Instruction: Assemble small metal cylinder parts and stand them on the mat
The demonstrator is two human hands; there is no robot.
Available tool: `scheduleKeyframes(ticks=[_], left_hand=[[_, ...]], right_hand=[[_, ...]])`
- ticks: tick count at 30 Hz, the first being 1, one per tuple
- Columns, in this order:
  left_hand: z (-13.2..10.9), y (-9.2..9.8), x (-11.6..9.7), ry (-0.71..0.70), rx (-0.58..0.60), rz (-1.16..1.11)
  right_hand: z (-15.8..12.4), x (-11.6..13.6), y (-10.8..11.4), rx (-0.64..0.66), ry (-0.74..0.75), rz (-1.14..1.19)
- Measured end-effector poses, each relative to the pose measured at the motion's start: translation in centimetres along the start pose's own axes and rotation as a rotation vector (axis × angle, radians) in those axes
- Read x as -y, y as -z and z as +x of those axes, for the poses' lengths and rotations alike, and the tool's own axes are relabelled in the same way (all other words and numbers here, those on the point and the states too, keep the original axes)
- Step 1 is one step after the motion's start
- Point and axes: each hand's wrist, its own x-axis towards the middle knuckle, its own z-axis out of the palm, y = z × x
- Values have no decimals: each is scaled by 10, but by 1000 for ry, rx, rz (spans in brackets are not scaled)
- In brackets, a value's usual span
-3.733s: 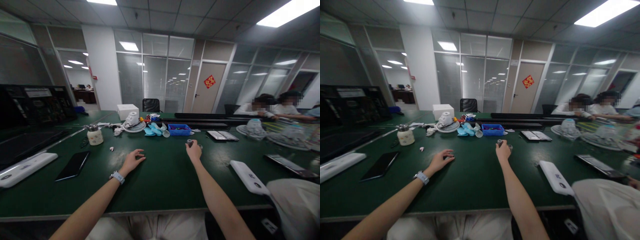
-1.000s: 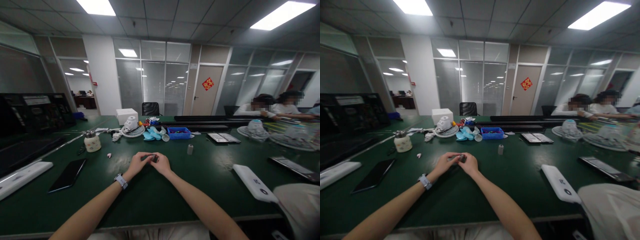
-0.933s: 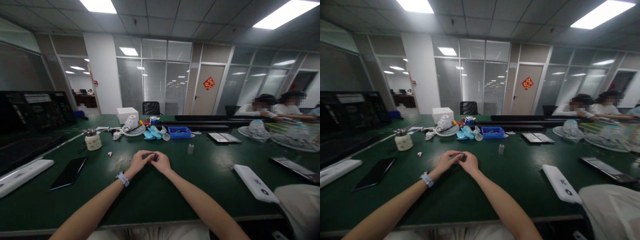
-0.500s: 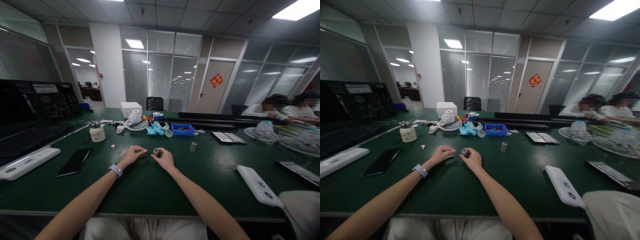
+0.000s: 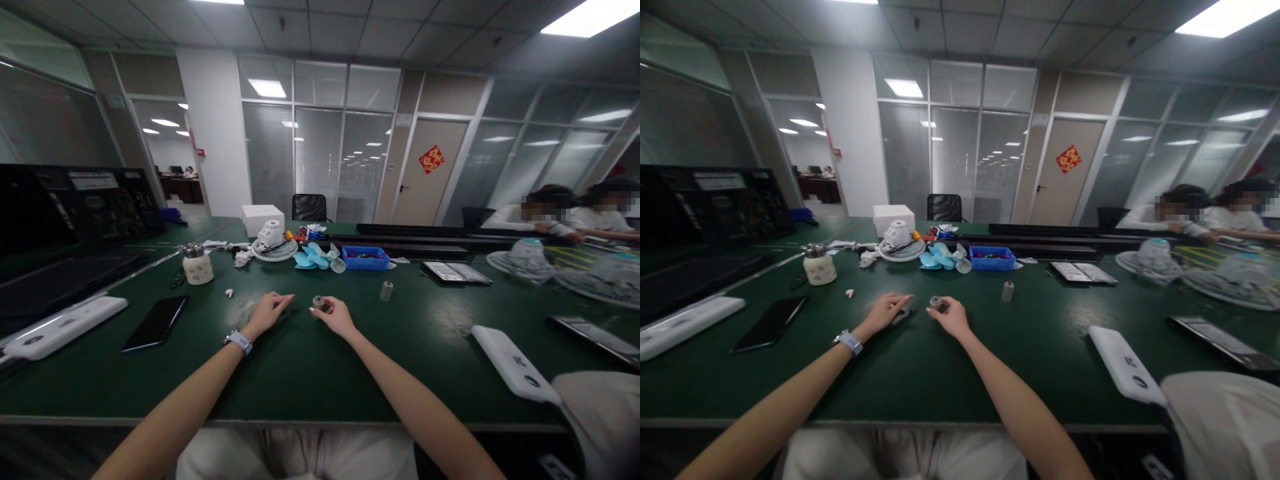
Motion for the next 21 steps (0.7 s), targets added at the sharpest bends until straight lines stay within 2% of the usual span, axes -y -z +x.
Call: scheduleKeyframes(ticks=[4, 7, 13, 21], left_hand=[[-2, 1, -6, 109, -137, -126], [-2, 3, -9, 163, -182, -182], [-4, 7, -12, 174, -165, -210], [-3, 5, -5, 165, -165, -129]], right_hand=[[0, 6, 8, 30, -133, 219], [1, 10, 14, -13, -243, 347], [7, 6, 19, -112, -430, 463], [7, 6, 19, -85, -467, 486]])
